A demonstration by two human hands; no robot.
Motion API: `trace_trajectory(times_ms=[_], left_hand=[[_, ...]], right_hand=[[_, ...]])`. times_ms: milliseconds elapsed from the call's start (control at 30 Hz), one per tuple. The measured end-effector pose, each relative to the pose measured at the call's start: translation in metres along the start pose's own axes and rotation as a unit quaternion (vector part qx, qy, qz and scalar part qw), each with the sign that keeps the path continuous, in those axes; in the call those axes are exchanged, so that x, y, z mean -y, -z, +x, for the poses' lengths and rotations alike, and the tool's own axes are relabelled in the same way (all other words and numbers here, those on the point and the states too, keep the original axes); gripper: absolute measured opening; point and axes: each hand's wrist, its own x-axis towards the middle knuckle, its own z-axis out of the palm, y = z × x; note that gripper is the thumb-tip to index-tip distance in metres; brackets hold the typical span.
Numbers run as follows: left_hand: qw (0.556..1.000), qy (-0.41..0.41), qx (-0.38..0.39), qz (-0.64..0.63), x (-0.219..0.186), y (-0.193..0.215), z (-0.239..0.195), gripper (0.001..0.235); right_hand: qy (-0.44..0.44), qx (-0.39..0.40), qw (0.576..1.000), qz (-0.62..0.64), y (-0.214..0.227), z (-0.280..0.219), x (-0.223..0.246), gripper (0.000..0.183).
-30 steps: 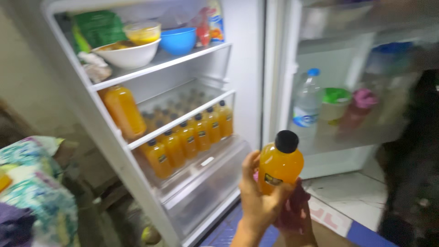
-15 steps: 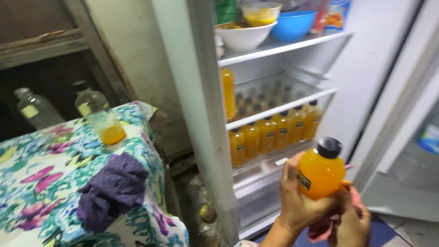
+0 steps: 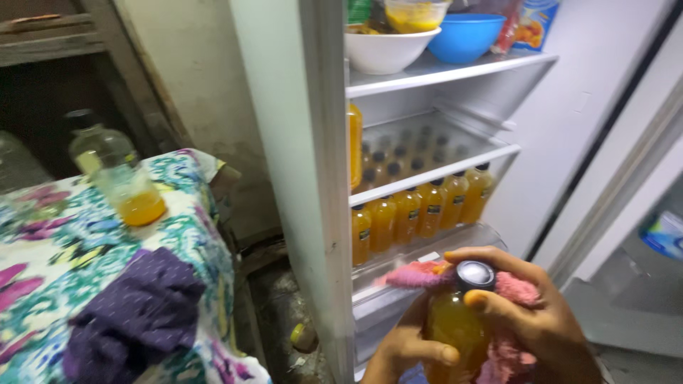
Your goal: The person wipes the exterior of orange juice bottles with a pink cloth, then places them into the refrigerator. They remove several plastic bags of vegetables from the bottom drawer, wipe the drawer interior with a purple cloth, and return the vegetables. The person continues wiping the drawer and refrigerator interior.
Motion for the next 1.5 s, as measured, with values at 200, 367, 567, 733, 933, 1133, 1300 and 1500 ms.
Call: trace_trajectory(times_ms=[200, 367, 567, 733, 933, 1133, 1300, 1500], left_hand=[[0.996, -0.070, -0.017, 0.055, 0.023, 0.015, 0.035, 0.110], [0.909, -0.107, -0.103, 0.390, 0.035, 0.013, 0.057, 0.080], [0.963, -0.106, -0.134, 0.208, 0.066, -0.018, 0.083, 0.078], [0.952, -0.091, -0.200, 0.211, 0.074, -0.005, 0.088, 0.075], [0.973, -0.118, -0.159, 0.118, 0.070, 0.009, 0.080, 0.117], [0.915, -0.188, -0.295, 0.201, 0.071, 0.019, 0.080, 0.138], [0.859, -0.230, -0.342, 0.304, 0.069, 0.032, 0.076, 0.129], [0.810, -0.252, -0.362, 0.388, 0.053, 0.029, 0.079, 0.077]], right_hand=[[0.105, -0.258, 0.946, -0.164, 0.013, 0.003, -0.023, 0.039], [0.125, -0.414, 0.825, -0.362, 0.015, 0.009, -0.018, 0.040], [0.128, -0.434, 0.801, -0.392, 0.028, 0.019, -0.018, 0.043], [0.098, -0.310, 0.901, -0.286, 0.052, 0.017, -0.035, 0.049], [0.028, -0.171, 0.980, 0.095, 0.084, 0.026, -0.067, 0.064], [-0.021, -0.204, 0.976, 0.072, 0.082, 0.029, -0.106, 0.063], [-0.016, -0.295, 0.950, 0.099, 0.066, 0.025, -0.149, 0.050], [0.002, -0.397, 0.918, 0.016, 0.056, 0.008, -0.204, 0.048]])
